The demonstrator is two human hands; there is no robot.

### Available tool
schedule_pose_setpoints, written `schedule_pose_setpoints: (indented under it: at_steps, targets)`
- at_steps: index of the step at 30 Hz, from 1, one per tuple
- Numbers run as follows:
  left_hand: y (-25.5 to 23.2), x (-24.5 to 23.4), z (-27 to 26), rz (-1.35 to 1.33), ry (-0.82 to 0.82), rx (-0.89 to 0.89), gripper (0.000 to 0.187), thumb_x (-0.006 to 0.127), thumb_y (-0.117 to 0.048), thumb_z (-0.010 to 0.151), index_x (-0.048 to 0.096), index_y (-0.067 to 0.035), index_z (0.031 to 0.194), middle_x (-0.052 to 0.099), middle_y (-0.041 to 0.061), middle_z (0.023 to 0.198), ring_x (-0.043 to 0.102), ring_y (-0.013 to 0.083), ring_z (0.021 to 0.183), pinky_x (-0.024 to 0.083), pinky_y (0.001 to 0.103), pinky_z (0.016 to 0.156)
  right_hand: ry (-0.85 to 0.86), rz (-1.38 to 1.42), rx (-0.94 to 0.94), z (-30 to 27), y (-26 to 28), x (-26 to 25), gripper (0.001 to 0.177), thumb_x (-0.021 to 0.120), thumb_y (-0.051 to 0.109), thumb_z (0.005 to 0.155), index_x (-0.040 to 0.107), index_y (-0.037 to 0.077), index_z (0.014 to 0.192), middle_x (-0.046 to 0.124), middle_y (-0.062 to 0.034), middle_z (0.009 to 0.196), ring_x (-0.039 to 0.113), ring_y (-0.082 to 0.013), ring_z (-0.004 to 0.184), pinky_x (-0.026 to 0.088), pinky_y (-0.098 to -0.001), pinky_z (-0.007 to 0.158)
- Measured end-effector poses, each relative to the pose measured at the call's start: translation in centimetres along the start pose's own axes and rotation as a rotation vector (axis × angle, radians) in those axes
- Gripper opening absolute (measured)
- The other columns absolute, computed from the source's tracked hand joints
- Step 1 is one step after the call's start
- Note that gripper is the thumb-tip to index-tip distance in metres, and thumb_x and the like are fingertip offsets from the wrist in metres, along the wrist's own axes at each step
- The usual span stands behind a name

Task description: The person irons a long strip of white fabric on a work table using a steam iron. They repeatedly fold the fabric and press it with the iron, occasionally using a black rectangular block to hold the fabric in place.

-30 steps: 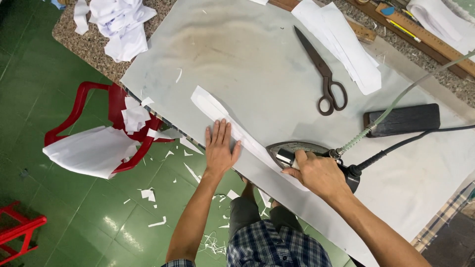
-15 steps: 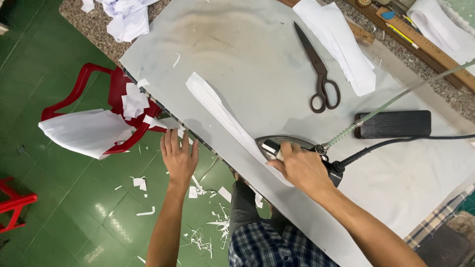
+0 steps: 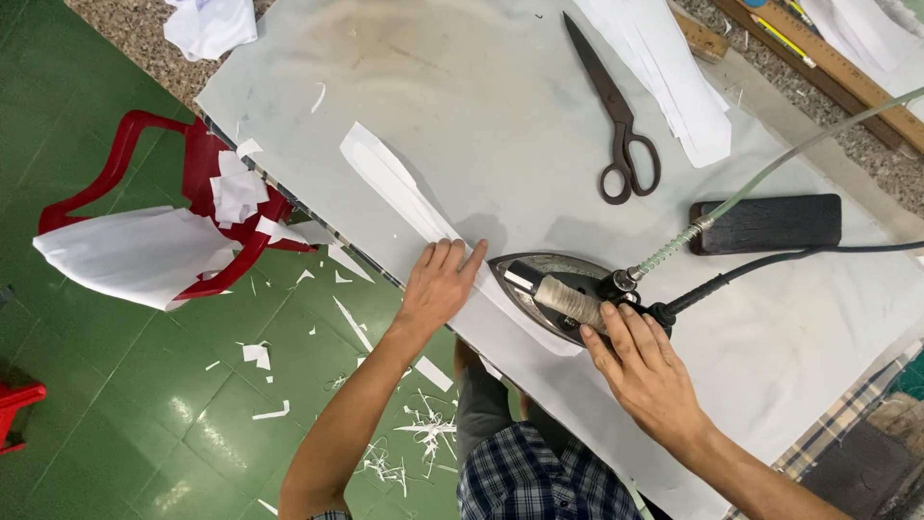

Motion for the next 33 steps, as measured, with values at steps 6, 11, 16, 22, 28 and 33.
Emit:
schedule_pose_setpoints:
  at_steps: [6, 11, 16, 22, 28, 33]
  targets:
    - [-0.1, 0.5, 0.0, 0.045, 0.026, 0.001, 0.042, 0.059, -0.011, 0.097, 0.063, -0.015, 0.138, 0.058, 0.009, 0.099, 0.055, 0.0270, 0.090, 0.050, 0.037, 0.080, -0.015, 0.030, 0.059, 0.6, 0.3, -0.6, 0.049, 0.060, 0.023, 0.101, 0.048, 0.009, 0.147, 0.047, -0.0251, 0.153, 0.054, -0.0404, 0.135, 0.044, -0.0508, 0.114]
    - [0.0, 1.2, -1.4, 0.025, 0.172, -0.017, 0.048, 0.054, -0.044, 0.103, 0.059, -0.018, 0.143, 0.061, 0.011, 0.105, 0.056, 0.0283, 0.098, 0.047, 0.040, 0.090, 0.025, 0.107, 0.099, 3.5, -0.3, -2.9, 0.055, 0.066, 0.036, 0.094, 0.052, 0.005, 0.138, 0.054, -0.0231, 0.142, 0.058, -0.0362, 0.127, 0.049, -0.0497, 0.109]
    - [0.1, 1.3, -2.9, -0.073, 0.152, -0.049, 0.051, 0.047, -0.049, 0.106, 0.058, -0.015, 0.143, 0.058, 0.014, 0.120, 0.055, 0.0317, 0.110, 0.047, 0.046, 0.104, 0.155, 0.393, 0.211, 8.2, -1.3, -0.3, 0.054, 0.066, 0.034, 0.091, 0.053, 0.006, 0.136, 0.062, -0.0095, 0.126, 0.059, -0.0284, 0.107, 0.053, -0.0411, 0.091]
    - [0.2, 2.0, -4.4, -0.252, -0.007, -0.114, 0.048, 0.044, -0.045, 0.106, 0.062, -0.015, 0.140, 0.055, 0.020, 0.125, 0.052, 0.0380, 0.122, 0.043, 0.052, 0.111, 0.407, 0.377, 0.345, 11.5, -1.1, 2.5, 0.055, 0.057, 0.051, 0.095, 0.055, 0.008, 0.129, 0.069, -0.0110, 0.083, 0.074, -0.0293, 0.069, 0.061, -0.0434, 0.062]
    - [0.4, 2.8, -4.8, -0.305, -0.056, -0.165, 0.047, 0.044, -0.045, 0.106, 0.063, -0.018, 0.139, 0.054, 0.017, 0.129, 0.051, 0.0361, 0.126, 0.041, 0.051, 0.113, 0.436, 0.362, 0.421, 14.3, -1.1, 3.1, 0.048, 0.059, 0.046, 0.096, 0.056, 0.005, 0.122, 0.069, -0.0123, 0.077, 0.075, -0.0330, 0.064, 0.060, -0.0437, 0.058]
    - [0.4, 3.3, -5.1, -0.345, -0.081, -0.177, 0.046, 0.045, -0.045, 0.106, 0.065, -0.018, 0.137, 0.056, 0.017, 0.130, 0.052, 0.0375, 0.126, 0.042, 0.051, 0.113, 0.428, 0.316, 0.333, 14.6, -0.3, 4.8, 0.040, 0.061, 0.045, 0.093, 0.058, 0.008, 0.108, 0.065, -0.0092, 0.068, 0.072, -0.0310, 0.057, 0.058, -0.0430, 0.053]
Point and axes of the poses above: each hand's wrist, its own z-axis towards the middle knuckle, its own x-axis out of the palm, y = z × x, the point moved 4 cm from there along z, towards the middle knuckle
